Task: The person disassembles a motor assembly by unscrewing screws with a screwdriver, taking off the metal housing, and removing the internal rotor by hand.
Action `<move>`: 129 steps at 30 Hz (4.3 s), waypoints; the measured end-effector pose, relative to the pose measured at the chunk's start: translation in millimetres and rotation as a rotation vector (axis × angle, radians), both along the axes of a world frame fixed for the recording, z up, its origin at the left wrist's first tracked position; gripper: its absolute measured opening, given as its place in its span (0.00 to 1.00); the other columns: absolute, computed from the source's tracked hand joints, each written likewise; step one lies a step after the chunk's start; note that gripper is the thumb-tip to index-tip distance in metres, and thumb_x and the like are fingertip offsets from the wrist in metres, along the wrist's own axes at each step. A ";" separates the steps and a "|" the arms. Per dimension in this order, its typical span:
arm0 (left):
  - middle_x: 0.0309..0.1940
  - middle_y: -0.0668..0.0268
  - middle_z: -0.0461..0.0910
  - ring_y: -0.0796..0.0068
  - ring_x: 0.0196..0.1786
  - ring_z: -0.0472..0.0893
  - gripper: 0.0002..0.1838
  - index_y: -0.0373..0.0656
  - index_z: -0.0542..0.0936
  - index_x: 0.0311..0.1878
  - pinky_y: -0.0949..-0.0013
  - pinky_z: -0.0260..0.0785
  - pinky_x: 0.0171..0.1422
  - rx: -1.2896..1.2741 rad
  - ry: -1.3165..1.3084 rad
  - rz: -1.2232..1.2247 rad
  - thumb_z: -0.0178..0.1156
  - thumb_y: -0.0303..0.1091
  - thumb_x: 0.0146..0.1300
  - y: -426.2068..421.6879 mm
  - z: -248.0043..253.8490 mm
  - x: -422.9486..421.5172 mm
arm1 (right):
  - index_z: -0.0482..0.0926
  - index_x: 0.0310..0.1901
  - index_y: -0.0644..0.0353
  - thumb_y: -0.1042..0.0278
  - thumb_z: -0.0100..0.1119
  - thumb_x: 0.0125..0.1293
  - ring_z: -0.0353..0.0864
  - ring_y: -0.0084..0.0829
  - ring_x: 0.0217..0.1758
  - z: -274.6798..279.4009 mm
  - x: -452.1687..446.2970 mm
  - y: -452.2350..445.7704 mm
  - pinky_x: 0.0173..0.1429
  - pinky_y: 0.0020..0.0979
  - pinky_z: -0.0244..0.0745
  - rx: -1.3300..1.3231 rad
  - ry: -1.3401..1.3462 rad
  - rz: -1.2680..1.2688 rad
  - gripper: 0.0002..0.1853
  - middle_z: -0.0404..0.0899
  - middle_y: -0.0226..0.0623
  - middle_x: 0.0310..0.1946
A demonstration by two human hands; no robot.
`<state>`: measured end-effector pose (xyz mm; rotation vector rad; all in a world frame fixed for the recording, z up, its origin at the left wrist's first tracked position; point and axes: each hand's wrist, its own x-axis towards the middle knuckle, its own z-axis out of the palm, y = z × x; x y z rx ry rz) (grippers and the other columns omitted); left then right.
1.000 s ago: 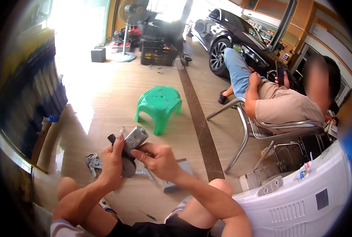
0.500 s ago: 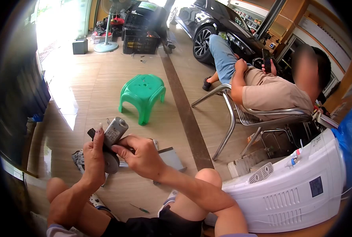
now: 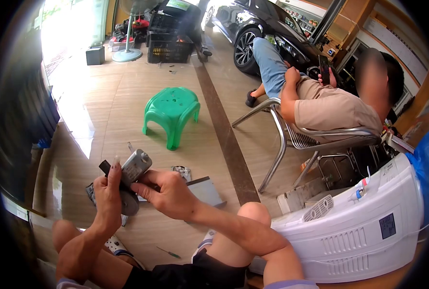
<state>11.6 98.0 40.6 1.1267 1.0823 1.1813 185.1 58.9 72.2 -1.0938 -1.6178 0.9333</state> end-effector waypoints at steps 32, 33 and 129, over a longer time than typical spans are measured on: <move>0.31 0.70 0.83 0.85 0.30 0.79 0.27 0.38 0.85 0.39 0.78 0.72 0.36 -0.024 -0.015 -0.107 0.52 0.54 0.78 -1.4 -2.2 -15.1 | 0.85 0.47 0.71 0.67 0.66 0.70 0.87 0.29 0.40 3.5 -2.2 0.3 0.47 0.31 0.81 -0.164 0.016 0.032 0.14 0.89 0.46 0.38; 0.31 0.70 0.83 0.86 0.30 0.79 0.27 0.38 0.85 0.39 0.78 0.72 0.35 -0.026 -0.016 -0.111 0.52 0.54 0.78 -1.9 -2.1 -15.6 | 0.85 0.47 0.72 0.68 0.65 0.70 0.90 0.33 0.42 8.1 -1.4 -0.6 0.49 0.33 0.83 -0.190 -0.018 0.038 0.14 0.89 0.49 0.39; 0.32 0.65 0.82 0.79 0.33 0.78 0.34 0.34 0.86 0.39 0.74 0.69 0.36 -0.344 0.047 -0.150 0.56 0.63 0.72 -3.0 24.1 -13.8 | 0.85 0.40 0.66 0.70 0.69 0.68 0.71 0.12 0.26 16.9 20.8 -0.3 0.29 0.19 0.65 -0.232 0.029 -0.081 0.07 0.77 0.22 0.23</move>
